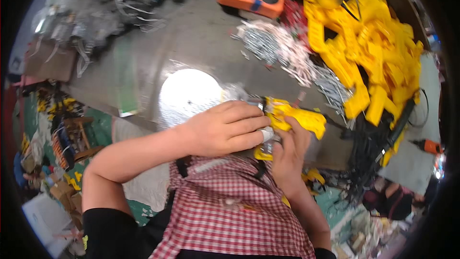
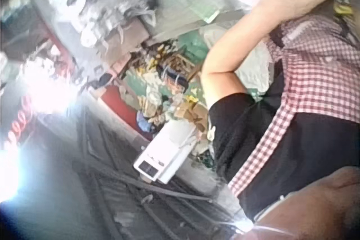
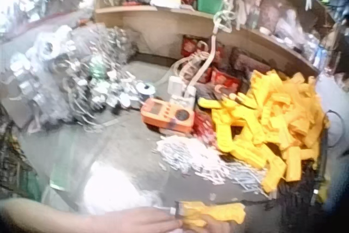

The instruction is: Assembling the internal wiring and yellow plastic housing of a handheld electronic device, including soldering and screw fastening.

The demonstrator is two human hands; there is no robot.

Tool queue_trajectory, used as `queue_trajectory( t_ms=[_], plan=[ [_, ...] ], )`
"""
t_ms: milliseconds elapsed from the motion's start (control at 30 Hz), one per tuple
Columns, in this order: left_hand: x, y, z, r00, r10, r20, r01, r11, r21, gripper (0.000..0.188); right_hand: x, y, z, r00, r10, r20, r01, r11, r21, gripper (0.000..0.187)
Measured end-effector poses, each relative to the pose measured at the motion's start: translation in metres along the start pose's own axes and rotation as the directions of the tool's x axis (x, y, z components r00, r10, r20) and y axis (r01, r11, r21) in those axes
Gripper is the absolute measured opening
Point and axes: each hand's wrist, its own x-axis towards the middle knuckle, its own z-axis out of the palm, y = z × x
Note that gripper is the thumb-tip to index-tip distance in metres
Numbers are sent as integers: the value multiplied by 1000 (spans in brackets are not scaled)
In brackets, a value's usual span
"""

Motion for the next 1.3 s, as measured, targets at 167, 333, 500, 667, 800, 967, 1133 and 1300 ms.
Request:
queue_trajectory(
  t_ms=[167,333,500,667,800,967,1133,1300],
  plan=[
    [-23,-10,-27,873,-440,-209,460,886,57,41,-16,4,1,1000,25,-12,-23,984,175,37],
    [-31,-37,-48,749,-622,-229,656,745,122,35,2,15,-24,983,-105,152,60,960,274,55],
    [3,-100,-39,790,-551,-269,612,691,384,27,5,18,-19,986,-93,139,68,982,176,53],
    [2,-136,-48,749,-642,-165,568,493,659,25,5,15,-22,985,-57,161,23,979,201,53],
    [-5,-125,-73,782,-554,-285,609,579,542,23,28,12,-48,999,-37,26,28,958,284,40],
    [5,-101,-93,842,-443,-309,531,578,619,26,129,19,-58,917,-270,-293,282,959,-3,24],
    [18,-85,-113,738,-459,-495,661,637,395,28,188,46,-26,921,-335,-201,324,942,-83,18],
    [-5,-102,-144,630,-457,-628,766,501,403,29,190,62,-38,973,-224,-56,224,975,-5,12]
  ],
)
